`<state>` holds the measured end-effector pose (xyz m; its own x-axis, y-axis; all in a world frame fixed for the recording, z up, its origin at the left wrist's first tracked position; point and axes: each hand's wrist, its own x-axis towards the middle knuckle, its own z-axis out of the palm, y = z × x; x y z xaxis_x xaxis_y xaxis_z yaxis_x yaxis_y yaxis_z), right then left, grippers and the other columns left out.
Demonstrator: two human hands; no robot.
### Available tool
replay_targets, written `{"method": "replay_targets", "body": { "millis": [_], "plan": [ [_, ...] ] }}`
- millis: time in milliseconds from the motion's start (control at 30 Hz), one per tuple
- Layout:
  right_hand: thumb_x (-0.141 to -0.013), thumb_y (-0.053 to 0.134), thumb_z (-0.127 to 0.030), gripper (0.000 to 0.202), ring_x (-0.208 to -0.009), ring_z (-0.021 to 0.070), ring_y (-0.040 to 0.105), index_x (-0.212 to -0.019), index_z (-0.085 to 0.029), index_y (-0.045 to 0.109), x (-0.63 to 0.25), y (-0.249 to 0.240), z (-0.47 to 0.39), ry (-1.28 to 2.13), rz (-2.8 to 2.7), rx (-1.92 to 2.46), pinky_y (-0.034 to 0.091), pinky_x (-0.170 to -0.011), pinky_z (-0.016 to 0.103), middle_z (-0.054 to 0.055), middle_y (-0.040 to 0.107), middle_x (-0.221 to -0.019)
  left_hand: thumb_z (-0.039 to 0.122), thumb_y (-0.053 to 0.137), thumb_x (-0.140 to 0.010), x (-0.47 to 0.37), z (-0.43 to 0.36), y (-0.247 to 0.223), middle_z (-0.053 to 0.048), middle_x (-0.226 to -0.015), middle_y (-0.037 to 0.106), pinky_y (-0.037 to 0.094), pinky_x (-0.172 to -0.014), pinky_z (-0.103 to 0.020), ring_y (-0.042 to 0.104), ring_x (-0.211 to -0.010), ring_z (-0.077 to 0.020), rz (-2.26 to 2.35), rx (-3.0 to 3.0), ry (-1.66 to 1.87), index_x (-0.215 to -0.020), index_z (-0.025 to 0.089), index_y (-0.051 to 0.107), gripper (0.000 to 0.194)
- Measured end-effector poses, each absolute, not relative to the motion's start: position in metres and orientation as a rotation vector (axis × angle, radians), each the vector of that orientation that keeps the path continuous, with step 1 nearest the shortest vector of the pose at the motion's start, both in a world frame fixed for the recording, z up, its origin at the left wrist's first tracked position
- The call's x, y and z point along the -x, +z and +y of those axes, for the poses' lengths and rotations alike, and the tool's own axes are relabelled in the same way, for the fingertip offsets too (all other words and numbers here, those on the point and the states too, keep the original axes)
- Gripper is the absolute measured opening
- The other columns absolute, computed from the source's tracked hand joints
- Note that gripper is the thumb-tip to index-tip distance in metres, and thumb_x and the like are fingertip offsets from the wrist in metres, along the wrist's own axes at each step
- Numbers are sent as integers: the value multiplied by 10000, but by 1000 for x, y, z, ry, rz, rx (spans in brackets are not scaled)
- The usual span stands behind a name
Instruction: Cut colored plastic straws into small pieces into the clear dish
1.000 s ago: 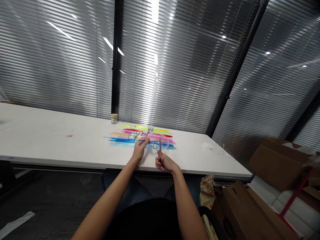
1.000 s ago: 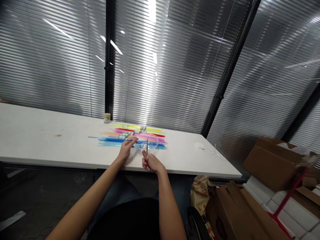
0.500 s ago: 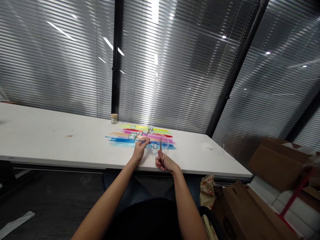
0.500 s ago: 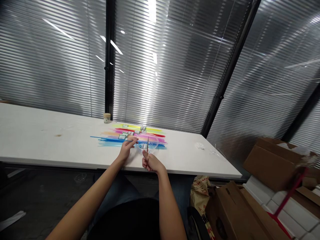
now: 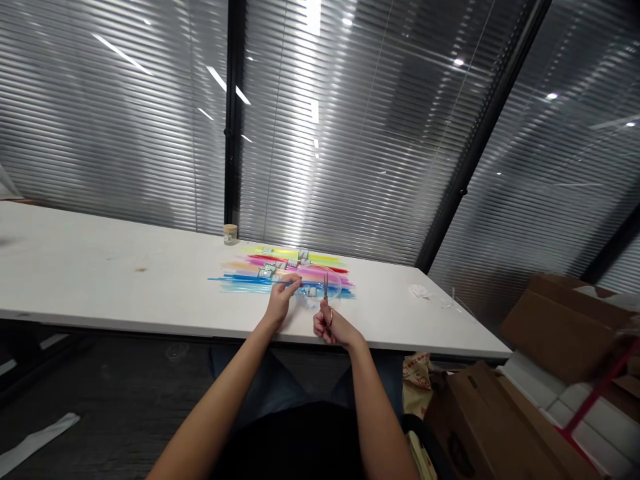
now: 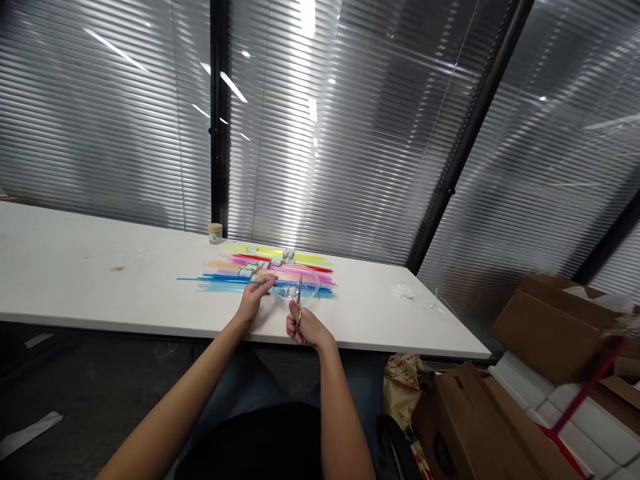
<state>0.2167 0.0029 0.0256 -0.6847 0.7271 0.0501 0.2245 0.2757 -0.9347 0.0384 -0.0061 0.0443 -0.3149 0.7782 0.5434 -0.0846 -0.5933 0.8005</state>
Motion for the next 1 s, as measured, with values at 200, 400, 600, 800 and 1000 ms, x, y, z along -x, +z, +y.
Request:
{"method": "replay_targets", "body": {
  "millis": [200, 400, 600, 800, 1000],
  "plan": [
    [-725, 182, -939, 814, -321, 36, 369, -567, -178, 425, -222, 30, 1, 1424, -2063, 870, 232, -310, 176, -34, 447, -529, 395, 744, -644, -37, -6, 42, -59, -876, 671, 430, -836, -331, 581, -910, -239, 890, -1329, 1954, -645, 193, 684, 211],
    [-722, 266, -934, 821, -320, 63, 422, -564, -161, 493, -229, 31, 2, 1494, -2064, 829, 295, -311, 169, -31, 438, -450, 367, 728, -722, -34, -3, 32, -56, -982, 668, 425, -854, -308, 574, -1036, -242, 925, -1340, 1881, -721, 213, 714, 155],
    [-713, 274, -939, 811, -305, 89, 445, -613, -167, 503, -233, 35, 5, 1577, -2129, 820, 354, -323, 184, -28, 452, -400, 367, 716, -776, -31, -10, 29, -72, -1039, 640, 432, -854, -299, 558, -1080, -244, 940, -1325, 1828, -795, 214, 747, 157],
    [-696, 304, -945, 796, -310, 97, 437, -637, -175, 496, -232, 47, 4, 1698, -2121, 835, 328, -309, 192, -12, 482, -422, 353, 721, -793, -30, -12, 30, -73, -1039, 616, 448, -886, -308, 569, -1039, -227, 937, -1282, 1816, -841, 224, 760, 143],
    [-670, 343, -955, 794, -334, 82, 378, -625, -175, 488, -230, 47, 0, 1631, -1980, 852, 279, -333, 193, -33, 415, -418, 343, 665, -846, -29, -14, 31, -65, -1028, 603, 479, -905, -303, 571, -1026, -214, 1134, -1428, 1853, -892, 262, 770, 140]
  ]
}}
